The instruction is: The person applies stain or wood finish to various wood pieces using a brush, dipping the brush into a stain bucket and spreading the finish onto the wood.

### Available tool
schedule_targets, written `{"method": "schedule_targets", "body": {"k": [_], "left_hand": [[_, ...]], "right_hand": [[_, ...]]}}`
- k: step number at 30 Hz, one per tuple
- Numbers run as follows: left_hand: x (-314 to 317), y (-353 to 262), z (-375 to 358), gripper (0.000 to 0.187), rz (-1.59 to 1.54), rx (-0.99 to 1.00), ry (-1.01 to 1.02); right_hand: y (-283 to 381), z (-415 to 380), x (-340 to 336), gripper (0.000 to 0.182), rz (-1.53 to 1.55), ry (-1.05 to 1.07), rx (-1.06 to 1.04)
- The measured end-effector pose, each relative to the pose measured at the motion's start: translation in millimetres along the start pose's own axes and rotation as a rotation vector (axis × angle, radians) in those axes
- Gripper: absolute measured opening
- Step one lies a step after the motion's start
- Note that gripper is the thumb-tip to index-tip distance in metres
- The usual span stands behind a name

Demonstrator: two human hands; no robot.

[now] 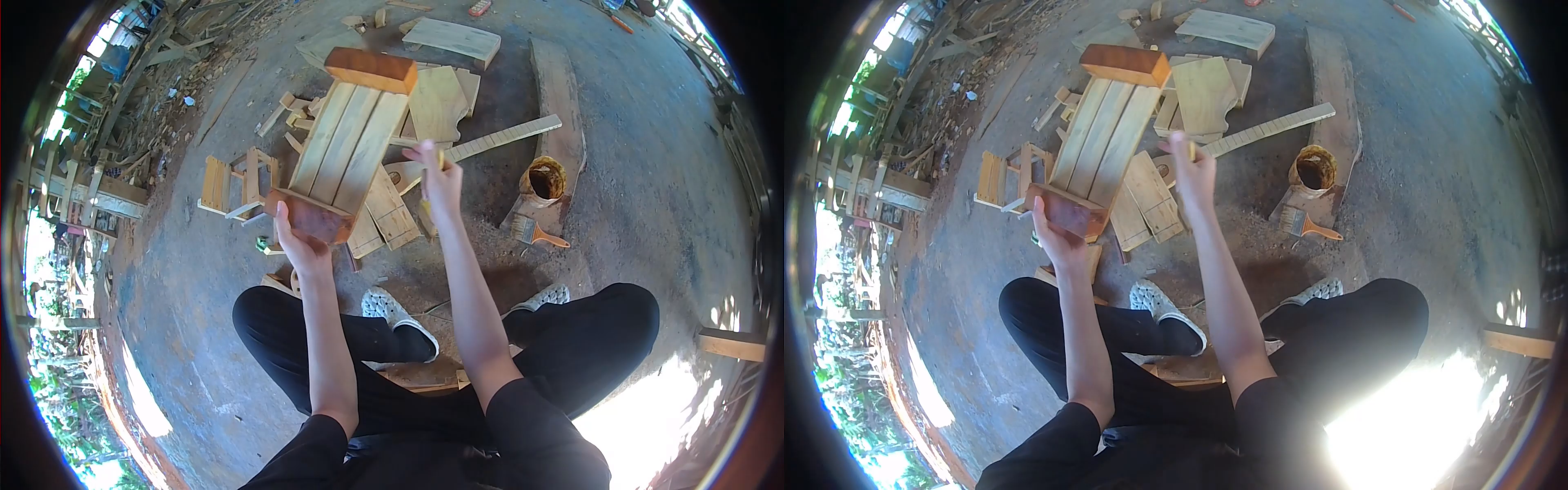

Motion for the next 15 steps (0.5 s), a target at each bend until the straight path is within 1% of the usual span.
{"method": "schedule_targets", "body": {"k": [1, 2, 3, 5, 6, 8, 10, 11, 13, 14, 15], "left_hand": [[4, 5, 0, 0.054, -0.043, -0.054, 0.104], [1, 9, 1, 0.054, -0.045, -0.051, 0.105], [3, 12, 0, 0.056, -0.032, -0.036, 0.118], [5, 12, -2, 0.058, -0.020, -0.020, 0.134], [7, 14, -3, 0.058, 0.012, -0.058, 0.172], [9, 17, -3, 0.058, 0.045, -0.101, 0.212], [-4, 16, 11, 0.074, 0.281, -0.029, 0.137], [-10, 15, 16, 0.074, 0.283, -0.030, 0.135], [-14, -9, 17, 0.099, 0.797, 0.228, -0.094], [-11, -19, 14, 0.121, 0.949, 0.323, -0.121], [2, -28, 9, 0.121, 0.949, 0.322, -0.119]], "right_hand": [[-4, -6, 11, 0.042, -0.037, 0.060, 0.038], [-5, -9, 20, 0.037, -0.074, 0.120, 0.076], [-10, -7, 19, 0.037, -0.074, 0.121, 0.076], [-18, -1, 18, 0.026, -0.012, 0.120, 0.086], [-4, -9, 19, 0.023, 0.155, 0.041, 0.104], [-10, -8, 8, 0.023, 0.192, 0.022, 0.091], [-5, -8, 1, 0.023, 0.273, 0.011, 0.053], [-4, -8, -2, 0.023, 0.273, 0.011, 0.056], [1, -1, -8, 0.025, 0.235, 0.073, -0.026], [0, 5, -7, 0.026, 0.252, 0.129, -0.111], [1, 7, -11, 0.026, 0.251, 0.127, -0.112]]}}
Point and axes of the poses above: each hand's wrist, its own z-axis towards the middle knuckle, its own x-axis out of the palm, y = z × x, the point moved 7 cm from there along z, towards the middle knuckle, and after that the axes turned 4 degrees about -z, right-handed, at the moved point
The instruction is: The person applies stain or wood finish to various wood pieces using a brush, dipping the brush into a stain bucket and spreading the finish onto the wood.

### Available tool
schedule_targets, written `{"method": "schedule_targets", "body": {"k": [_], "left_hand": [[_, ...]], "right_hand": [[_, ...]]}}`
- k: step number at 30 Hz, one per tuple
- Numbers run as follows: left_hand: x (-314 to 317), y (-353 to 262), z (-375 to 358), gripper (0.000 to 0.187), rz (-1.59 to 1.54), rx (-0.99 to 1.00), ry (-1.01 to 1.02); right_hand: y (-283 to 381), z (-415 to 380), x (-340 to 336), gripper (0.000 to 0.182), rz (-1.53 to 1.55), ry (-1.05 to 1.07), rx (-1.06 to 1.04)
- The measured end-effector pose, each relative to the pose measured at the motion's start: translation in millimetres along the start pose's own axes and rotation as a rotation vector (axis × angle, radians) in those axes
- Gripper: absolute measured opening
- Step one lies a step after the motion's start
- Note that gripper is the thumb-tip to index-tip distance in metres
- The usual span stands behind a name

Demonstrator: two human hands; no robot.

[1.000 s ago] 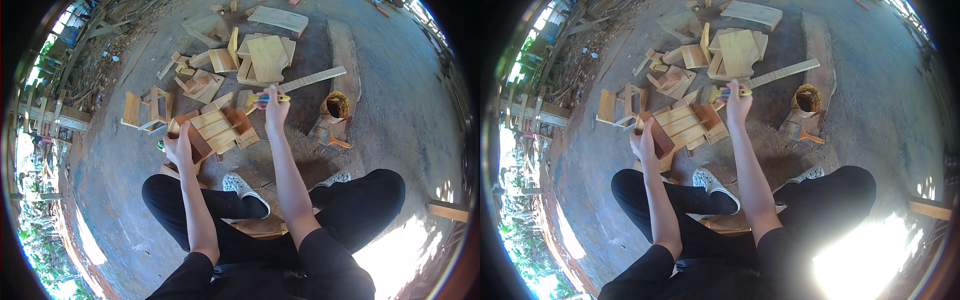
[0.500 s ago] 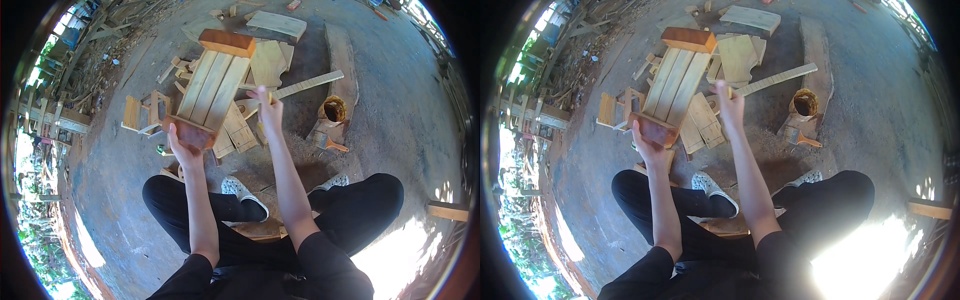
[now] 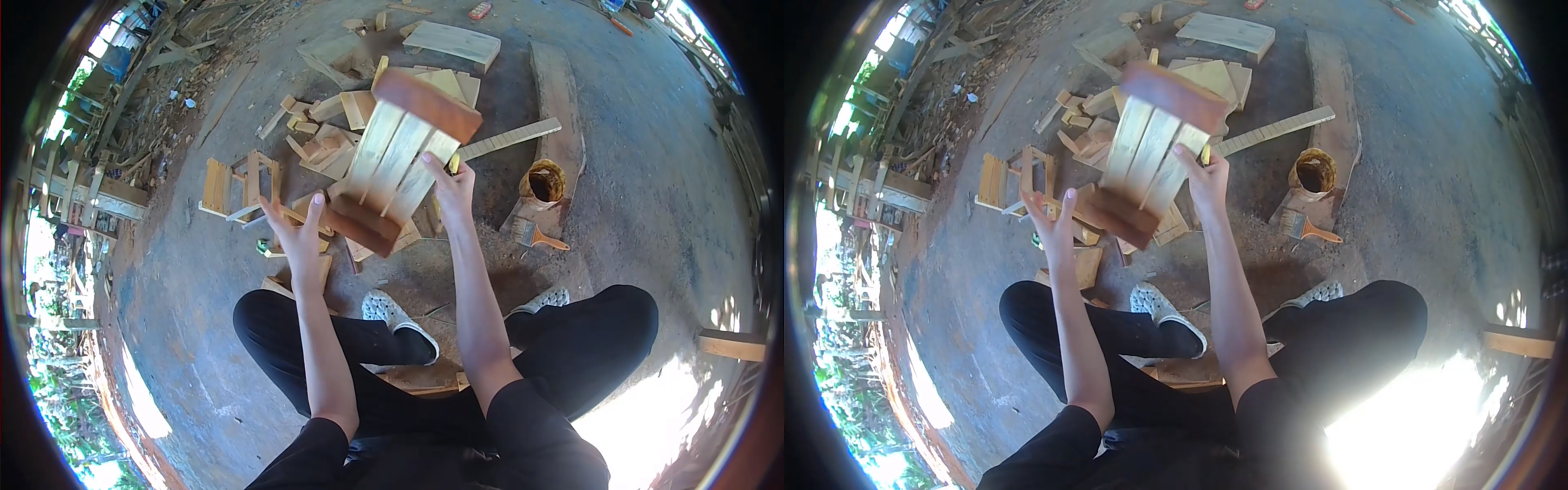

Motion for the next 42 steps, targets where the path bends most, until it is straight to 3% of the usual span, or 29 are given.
{"method": "schedule_targets", "body": {"k": [2, 3, 5, 6, 8, 9, 11, 12, 14, 15, 19, 21, 22, 24, 26, 28, 29, 30, 32, 34, 36, 37, 39, 42], "left_hand": [[3, -39, -5, 0.124, 0.335, 0.231, 0.060], [4, -49, -8, 0.124, 0.338, 0.228, 0.061], [18, -78, -19, 0.128, 0.579, 0.471, 0.134], [17, -86, -20, 0.128, 0.580, 0.471, 0.134], [29, -98, -27, 0.132, 0.828, 0.623, 0.258], [27, -96, -24, 0.132, 0.828, 0.623, 0.259], [27, -74, -13, 0.125, 0.873, 0.496, 0.533], [21, -76, -6, 0.125, 0.877, 0.498, 0.528], [19, -57, -2, 0.114, 0.872, 0.249, 0.833], [17, -63, -3, 0.102, 0.857, 0.353, 0.816], [17, -79, -2, 0.097, 0.706, 0.440, 0.789], [22, -99, -5, 0.085, 0.688, 0.599, 0.675], [28, -99, -7, 0.085, 0.686, 0.591, 0.671], [27, -104, -1, 0.077, 0.669, 0.548, 0.430], [31, -95, 5, 0.073, 0.696, 0.525, 0.390], [33, -70, 13, 0.082, 0.901, 0.333, 0.286], [37, -56, 11, 0.082, 0.902, 0.330, 0.286], [40, -38, 10, 0.084, 0.941, 0.311, 0.254], [42, -28, 10, 0.087, 0.987, 0.285, 0.223], [42, -25, 13, 0.090, 1.036, 0.171, 0.222], [41, -27, 14, 0.091, 1.042, 0.175, 0.214], [39, -28, 16, 0.091, 1.044, 0.182, 0.200], [35, -22, 19, 0.087, 1.062, 0.228, 0.165], [33, -22, 21, 0.084, 1.061, 0.238, 0.163]], "right_hand": [[5, -2, 4, 0.023, -0.349, 0.118, -0.007], [7, -4, 6, 0.023, -0.349, 0.117, -0.003], [11, -9, 19, 0.030, -0.807, 0.222, -0.085], [10, -12, 25, 0.034, -1.037, 0.274, -0.127], [6, -21, 40, 0.036, -1.139, 0.371, -0.224], [-2, -27, 50, 0.035, -1.231, 0.460, -0.254], [-15, -39, 61, 0.036, -1.381, 0.618, -0.281], [-20, -43, 63, 0.036, -1.376, 0.620, -0.284], [-27, -53, 70, 0.038, -1.300, 0.688, -0.344], [-30, -54, 74, 0.039, -1.296, 0.716, -0.309], [-30, -58, 82, 0.036, -1.266, 0.669, -0.231], [-20, -53, 77, 0.031, -1.084, 0.405, -0.216], [-21, -51, 78, 0.031, -1.087, 0.412, -0.211], [1, -40, 61, 0.025, -0.888, -0.007, -0.355], [10, -31, 46, 0.029, -0.928, -0.045, -0.348], [-3, -20, 22, 0.036, -0.827, -0.109, -0.139], [-3, -19, 18, 0.049, -0.825, -0.130, -0.202], [-8, -15, 14, 0.049, -0.824, -0.128, -0.198], [11, -26, 19, 0.055, -1.083, -0.234, -0.656], [1, -29, 11, 0.059, -1.093, -0.240, -0.525], [-31, -27, -6, 0.055, -0.897, -0.188, -0.095], [-37, -27, -8, 0.055, -0.895, -0.187, -0.092], [-66, -27, -10, 0.044, -0.584, -0.073, 0.072], [-101, -31, -9, 0.029, -0.708, 0.050, -0.002]]}}
Point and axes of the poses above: each hand's wrist, its own z-axis towards the middle knuckle, its own x-axis out of the palm, y = z × x, the point moved 7 cm from there along z, towards the middle knuckle, and after that the axes turned 4 degrees about -z, right-handed, at the moved point
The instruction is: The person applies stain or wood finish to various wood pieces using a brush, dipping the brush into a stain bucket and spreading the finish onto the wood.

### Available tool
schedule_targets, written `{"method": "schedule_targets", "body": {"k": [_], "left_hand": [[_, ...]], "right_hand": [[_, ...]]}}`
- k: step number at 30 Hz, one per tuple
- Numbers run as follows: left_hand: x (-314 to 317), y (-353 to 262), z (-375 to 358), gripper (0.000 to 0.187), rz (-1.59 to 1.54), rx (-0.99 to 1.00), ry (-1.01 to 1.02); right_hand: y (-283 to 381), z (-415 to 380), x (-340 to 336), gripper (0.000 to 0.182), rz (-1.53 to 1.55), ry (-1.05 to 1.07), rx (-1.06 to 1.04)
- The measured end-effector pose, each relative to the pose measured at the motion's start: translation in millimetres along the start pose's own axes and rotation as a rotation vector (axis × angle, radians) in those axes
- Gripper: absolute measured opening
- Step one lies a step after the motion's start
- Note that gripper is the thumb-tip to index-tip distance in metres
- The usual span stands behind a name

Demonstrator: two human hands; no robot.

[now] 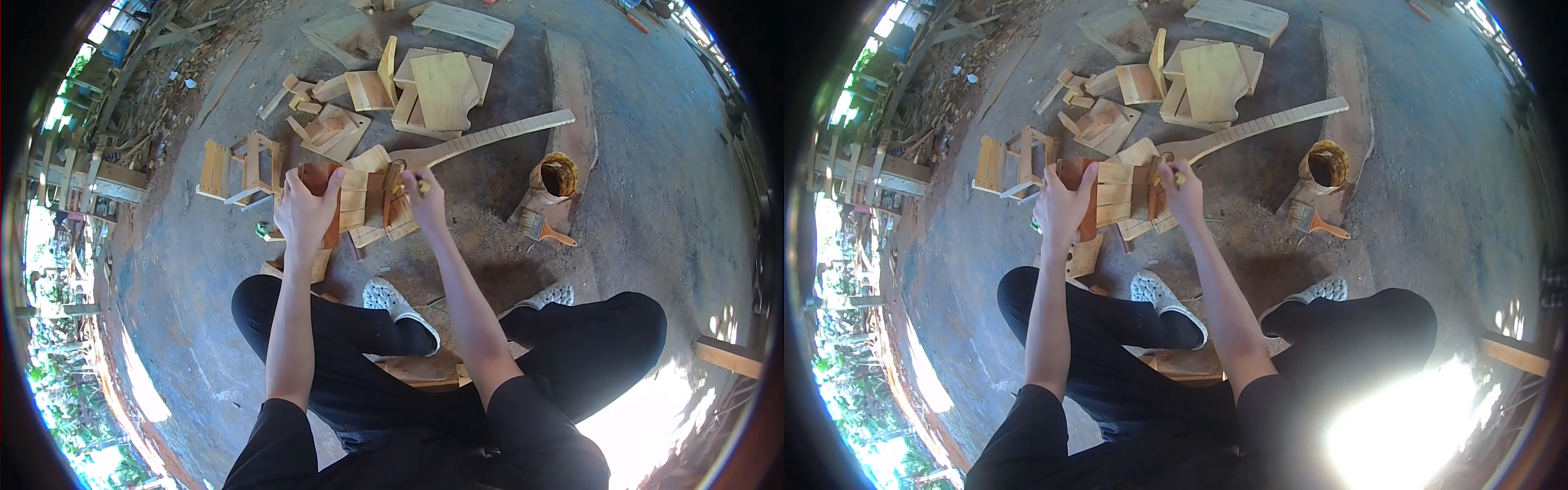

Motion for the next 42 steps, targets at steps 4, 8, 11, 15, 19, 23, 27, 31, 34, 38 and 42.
{"method": "schedule_targets", "body": {"k": [4, 8, 11, 15, 19, 23, 27, 31, 34, 38, 42], "left_hand": [[2, -5, -4, 0.084, -0.065, 0.095, -0.005], [4, -6, -3, 0.083, -0.117, 0.103, 0.004], [3, -8, -2, 0.081, -0.122, 0.104, 0.010], [0, -6, -4, 0.075, -0.116, 0.174, -0.082], [-2, -11, -7, 0.074, -0.142, 0.228, -0.097], [-1, -9, -5, 0.073, -0.152, 0.223, -0.080], [-4, -21, -13, 0.073, -0.162, 0.299, -0.107], [-4, -27, -14, 0.072, -0.171, 0.347, -0.103], [1, -23, -10, 0.079, -0.181, 0.264, -0.009], [3, -21, -13, 0.080, -0.190, 0.271, -0.009], [2, -18, -9, 0.080, -0.189, 0.218, 0.015]], "right_hand": [[-10, -26, 17, 0.014, 0.006, 0.100, -0.091], [-35, -42, 35, 0.013, -0.152, 0.303, 0.015], [-23, -45, 40, 0.014, -0.261, 0.398, -0.002], [-4, -39, 13, 0.015, -0.008, 0.040, -0.193], [0, -30, 8, 0.015, -0.099, 0.069, -0.164], [-28, -24, 25, 0.016, -0.067, 0.264, -0.006], [-15, -25, 3, 0.018, 0.026, -0.170, -0.228], [-43, -24, 13, 0.021, 0.131, 0.209, 0.226], [-51, -28, 25, 0.024, 0.083, 0.193, 0.119], [-53, -31, 11, 0.027, 0.175, -0.046, 0.011], [-41, -24, 9, 0.028, 0.046, 0.210, 0.118]]}}
Point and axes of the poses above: each hand's wrist, its own z-axis towards the middle knuckle, its own x-axis out of the palm, y = z × x, the point moved 7 cm from there along z, towards the middle knuckle, and after that the axes turned 4 degrees about -z, right-handed, at the moved point
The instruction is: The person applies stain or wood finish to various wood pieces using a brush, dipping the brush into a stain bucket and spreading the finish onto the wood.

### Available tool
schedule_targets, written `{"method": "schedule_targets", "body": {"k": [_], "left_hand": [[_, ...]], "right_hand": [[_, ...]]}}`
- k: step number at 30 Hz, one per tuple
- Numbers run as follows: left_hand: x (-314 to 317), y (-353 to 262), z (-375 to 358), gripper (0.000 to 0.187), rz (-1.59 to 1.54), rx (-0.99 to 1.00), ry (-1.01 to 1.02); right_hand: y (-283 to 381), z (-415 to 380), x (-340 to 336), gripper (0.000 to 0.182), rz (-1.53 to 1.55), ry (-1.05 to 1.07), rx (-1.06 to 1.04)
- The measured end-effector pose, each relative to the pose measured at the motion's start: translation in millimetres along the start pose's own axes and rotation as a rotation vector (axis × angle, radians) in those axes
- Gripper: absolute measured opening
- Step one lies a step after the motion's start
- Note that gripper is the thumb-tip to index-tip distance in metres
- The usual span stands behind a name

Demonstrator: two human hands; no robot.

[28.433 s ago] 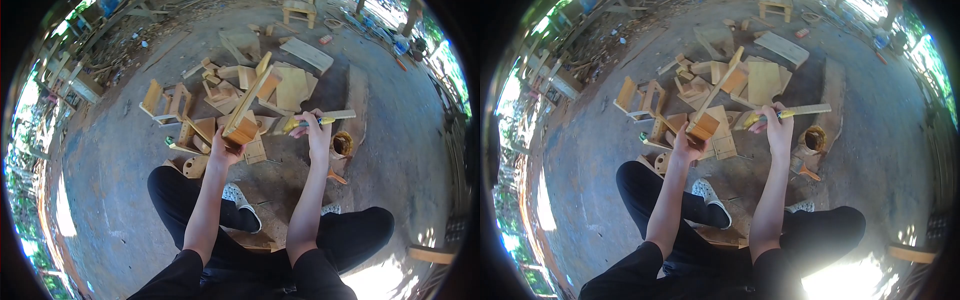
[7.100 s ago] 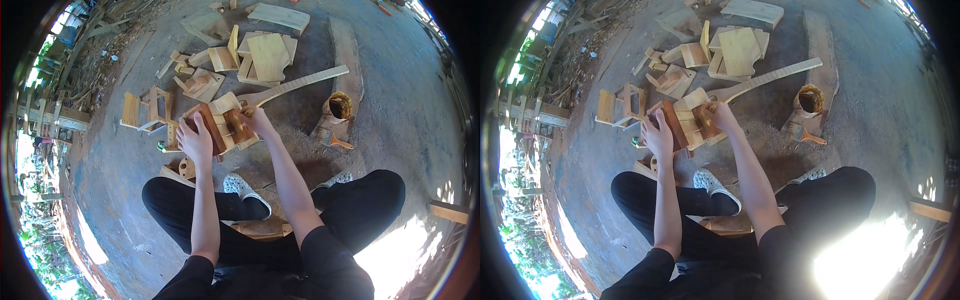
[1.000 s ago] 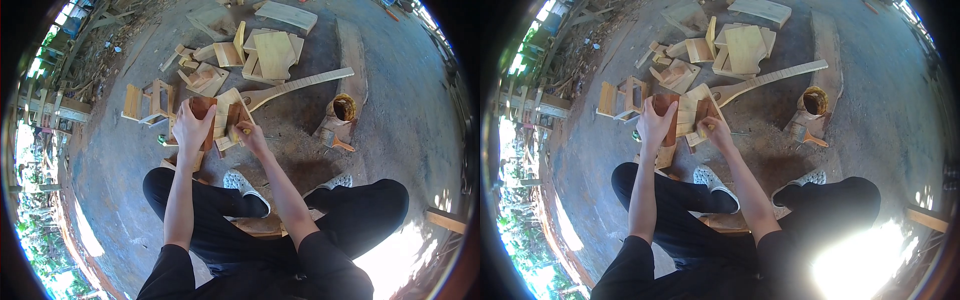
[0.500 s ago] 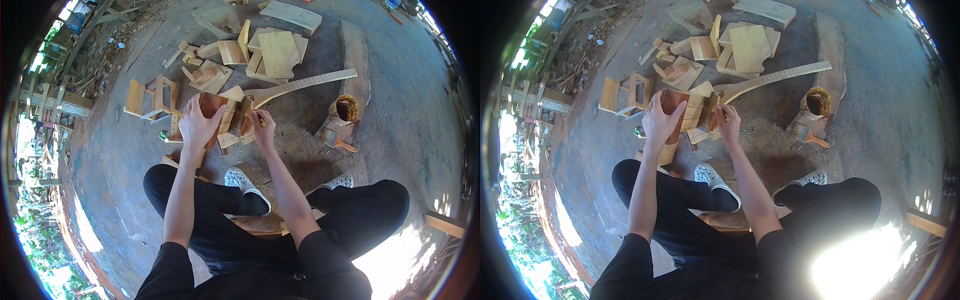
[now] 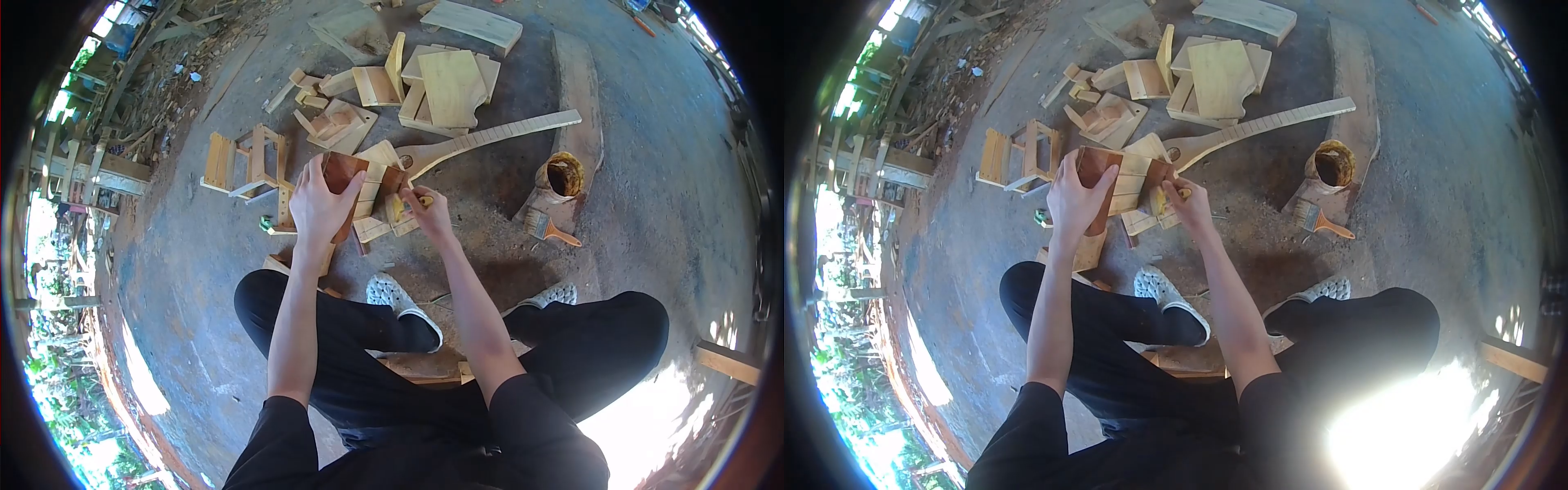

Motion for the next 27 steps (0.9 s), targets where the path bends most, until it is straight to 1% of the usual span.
{"method": "schedule_targets", "body": {"k": [1, 3, 4, 6, 9, 10, 12, 15, 16, 18, 19, 21, 22, 24, 25, 27], "left_hand": [[-1, 2, 0, 0.080, 0.004, -0.011, 0.009], [-2, 3, 0, 0.080, 0.013, -0.003, -0.007], [-1, 2, -1, 0.081, 0.015, 0.011, -0.020], [1, 4, -2, 0.081, 0.004, -0.001, -0.013], [0, 5, -2, 0.082, -0.010, -0.011, -0.005], [-1, 5, 0, 0.082, -0.017, -0.013, 0.000], [-2, 4, 0, 0.082, -0.006, -0.008, -0.014], [0, 2, -3, 0.082, -0.001, -0.003, -0.019], [-1, 2, -2, 0.081, 0.001, -0.008, -0.020], [-1, 3, -4, 0.082, -0.001, -0.013, -0.014], [0, 4, -3, 0.082, -0.005, -0.016, -0.008], [0, 4, -2, 0.082, -0.009, -0.012, -0.012], [0, 4, -3, 0.082, -0.013, -0.010, -0.014], [0, 4, -4, 0.082, -0.003, -0.010, -0.020], [-1, 3, -3, 0.082, 0.007, -0.007, -0.031], [0, 3, -3, 0.083, 0.008, -0.013, -0.014]], "right_hand": [[5, -1, 4, 0.028, 0.003, 0.005, -0.003], [15, -8, -10, 0.031, -0.002, -0.267, -0.119], [12, -6, -11, 0.031, -0.005, -0.265, -0.119], [7, 0, -3, 0.031, 0.004, -0.090, -0.046], [12, 1, -9, 0.031, -0.038, -0.047, -0.067], [10, 4, -7, 0.031, -0.036, -0.045, -0.073], [4, 2, -19, 0.026, 0.080, -0.290, -0.078], [1, 4, -22, 0.029, 0.012, -0.240, -0.020], [10, 7, -26, 0.029, 0.013, -0.240, -0.022], [18, 15, -30, 0.032, -0.050, -0.123, 0.036], [20, 19, -30, 0.032, -0.049, -0.125, 0.032], [23, 18, -44, 0.031, 0.145, -0.353, -0.069], [20, 20, -45, 0.031, 0.145, -0.352, -0.068], [7, 23, -39, 0.031, 0.240, -0.180, 0.061], [6, 23, -39, 0.031, 0.242, -0.183, 0.060], [4, 19, -35, 0.030, 0.097, -0.211, 0.064]]}}
Point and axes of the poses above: each hand's wrist, its own z-axis towards the middle knuckle, its own x-axis out of the palm, y = z × x, the point moved 7 cm from there along z, towards the middle knuckle, and after that the axes turned 4 degrees about -z, right-handed, at the moved point
